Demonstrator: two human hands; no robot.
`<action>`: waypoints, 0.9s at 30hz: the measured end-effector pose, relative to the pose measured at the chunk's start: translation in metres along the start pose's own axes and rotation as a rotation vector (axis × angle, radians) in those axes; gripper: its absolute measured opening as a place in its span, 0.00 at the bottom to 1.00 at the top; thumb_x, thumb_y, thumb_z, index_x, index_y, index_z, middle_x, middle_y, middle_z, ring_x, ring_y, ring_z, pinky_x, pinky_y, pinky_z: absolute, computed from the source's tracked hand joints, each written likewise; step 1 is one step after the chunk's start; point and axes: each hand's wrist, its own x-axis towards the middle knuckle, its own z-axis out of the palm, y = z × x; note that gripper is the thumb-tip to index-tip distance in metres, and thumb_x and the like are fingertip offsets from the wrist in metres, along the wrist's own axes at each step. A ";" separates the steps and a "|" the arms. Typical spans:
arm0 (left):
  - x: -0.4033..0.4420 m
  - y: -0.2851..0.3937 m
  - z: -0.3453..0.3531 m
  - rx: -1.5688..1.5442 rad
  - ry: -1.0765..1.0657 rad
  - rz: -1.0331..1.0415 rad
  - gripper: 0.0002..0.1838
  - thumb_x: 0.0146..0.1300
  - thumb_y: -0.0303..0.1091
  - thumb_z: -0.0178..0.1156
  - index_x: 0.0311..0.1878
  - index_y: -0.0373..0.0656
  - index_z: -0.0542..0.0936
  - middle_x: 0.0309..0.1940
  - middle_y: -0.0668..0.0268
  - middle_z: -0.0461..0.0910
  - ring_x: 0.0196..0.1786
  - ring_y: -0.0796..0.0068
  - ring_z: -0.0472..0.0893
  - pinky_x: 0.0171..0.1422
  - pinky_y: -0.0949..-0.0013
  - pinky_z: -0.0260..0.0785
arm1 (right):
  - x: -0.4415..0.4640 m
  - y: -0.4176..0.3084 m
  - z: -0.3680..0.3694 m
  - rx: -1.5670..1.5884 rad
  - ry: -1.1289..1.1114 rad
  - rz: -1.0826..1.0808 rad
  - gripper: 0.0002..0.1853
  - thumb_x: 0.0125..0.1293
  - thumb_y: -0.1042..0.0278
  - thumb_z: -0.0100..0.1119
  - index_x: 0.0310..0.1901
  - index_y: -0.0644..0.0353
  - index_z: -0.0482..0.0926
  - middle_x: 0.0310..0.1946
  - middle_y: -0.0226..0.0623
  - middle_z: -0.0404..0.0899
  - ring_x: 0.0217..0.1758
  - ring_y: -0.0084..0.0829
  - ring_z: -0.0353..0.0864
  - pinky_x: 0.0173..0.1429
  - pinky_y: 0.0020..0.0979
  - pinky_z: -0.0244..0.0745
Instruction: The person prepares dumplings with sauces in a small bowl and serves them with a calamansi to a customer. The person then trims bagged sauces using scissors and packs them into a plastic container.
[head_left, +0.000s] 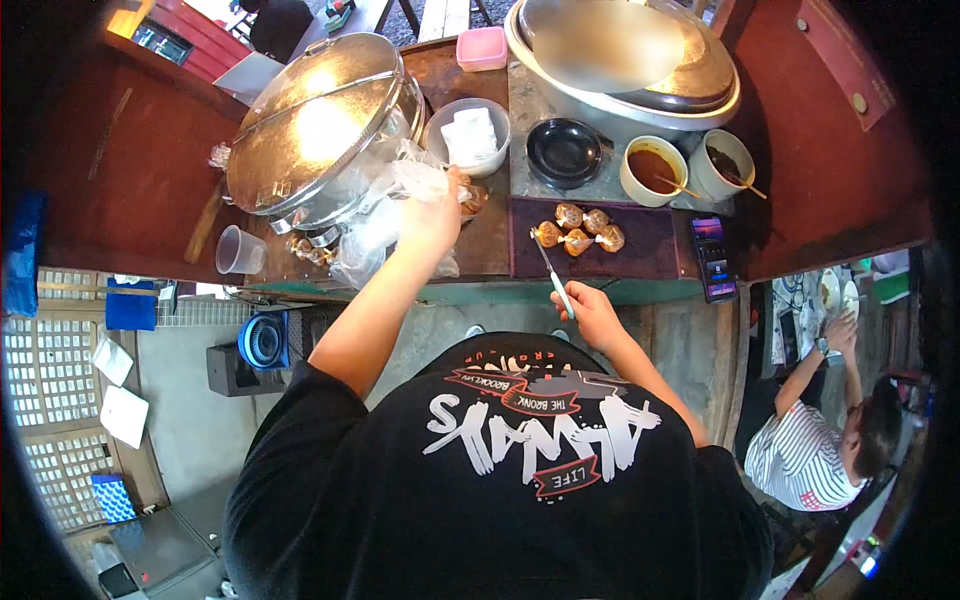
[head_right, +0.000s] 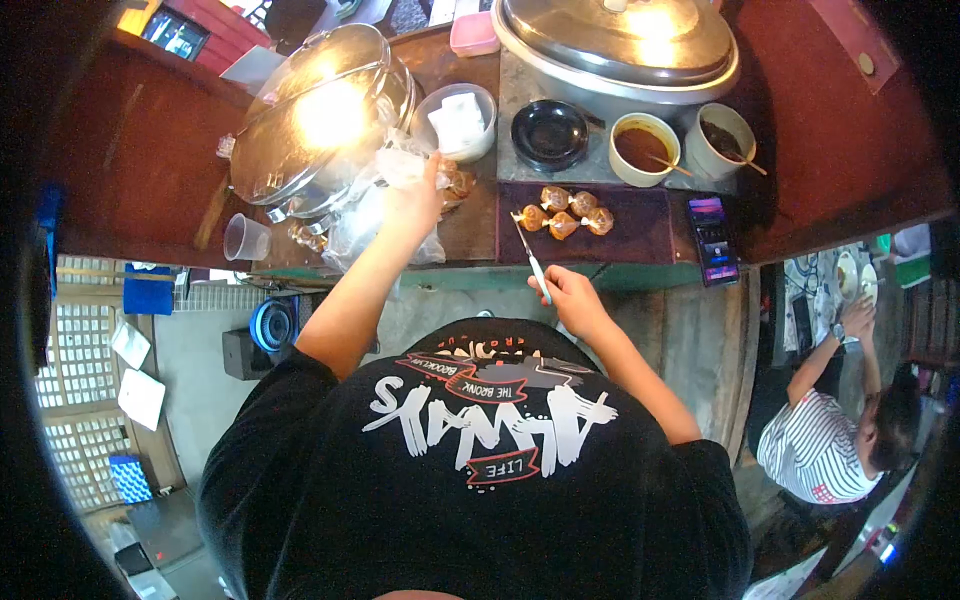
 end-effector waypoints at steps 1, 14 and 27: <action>0.001 -0.005 0.011 0.084 0.123 0.006 0.15 0.61 0.32 0.54 0.51 0.42 0.75 0.39 0.50 0.81 0.38 0.58 0.83 0.38 0.57 0.76 | -0.002 -0.002 0.001 0.017 0.002 -0.001 0.19 0.65 0.54 0.57 0.27 0.63 0.74 0.20 0.29 0.73 0.26 0.20 0.71 0.32 0.26 0.64; 0.011 0.000 -0.025 -0.098 -0.029 -0.042 0.10 0.57 0.36 0.59 0.36 0.39 0.80 0.32 0.52 0.82 0.38 0.54 0.83 0.42 0.55 0.74 | -0.015 -0.014 -0.015 0.072 0.119 -0.055 0.18 0.65 0.56 0.57 0.28 0.64 0.74 0.21 0.30 0.73 0.26 0.19 0.70 0.31 0.25 0.63; 0.018 0.044 0.020 -0.541 -0.251 0.042 0.20 0.58 0.49 0.60 0.39 0.39 0.81 0.35 0.50 0.82 0.43 0.51 0.81 0.47 0.52 0.71 | -0.012 -0.015 -0.009 0.202 0.048 0.010 0.20 0.65 0.49 0.56 0.27 0.60 0.75 0.22 0.27 0.73 0.26 0.18 0.70 0.31 0.22 0.62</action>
